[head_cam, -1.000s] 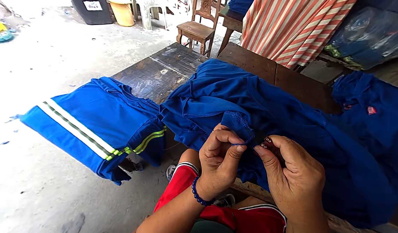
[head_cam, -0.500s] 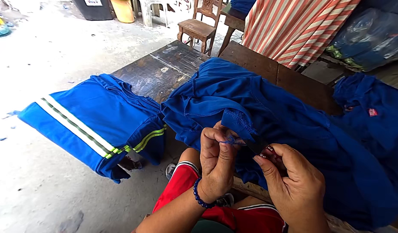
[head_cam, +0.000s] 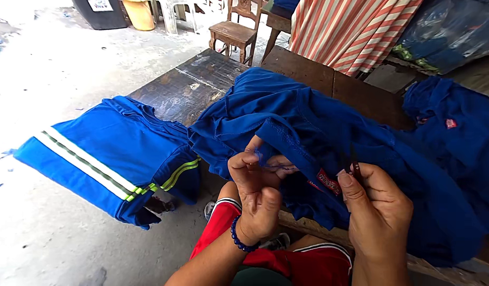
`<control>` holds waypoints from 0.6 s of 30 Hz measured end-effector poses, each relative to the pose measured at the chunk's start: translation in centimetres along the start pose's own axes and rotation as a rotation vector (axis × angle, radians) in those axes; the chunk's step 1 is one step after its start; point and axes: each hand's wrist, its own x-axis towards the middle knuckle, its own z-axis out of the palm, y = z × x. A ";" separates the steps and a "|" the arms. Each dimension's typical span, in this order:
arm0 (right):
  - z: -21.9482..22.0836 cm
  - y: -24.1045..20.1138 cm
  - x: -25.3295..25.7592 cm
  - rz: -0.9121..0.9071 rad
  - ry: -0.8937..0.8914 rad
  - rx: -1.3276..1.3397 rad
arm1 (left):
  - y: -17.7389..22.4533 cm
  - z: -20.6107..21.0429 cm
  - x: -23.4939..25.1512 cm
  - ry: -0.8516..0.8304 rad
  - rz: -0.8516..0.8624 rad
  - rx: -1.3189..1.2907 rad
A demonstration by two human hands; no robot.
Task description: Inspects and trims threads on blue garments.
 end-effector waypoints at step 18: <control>-1.8 0.5 -2.8 -0.041 -0.037 -0.005 | -1.0 0.9 -0.2 0.008 0.044 0.471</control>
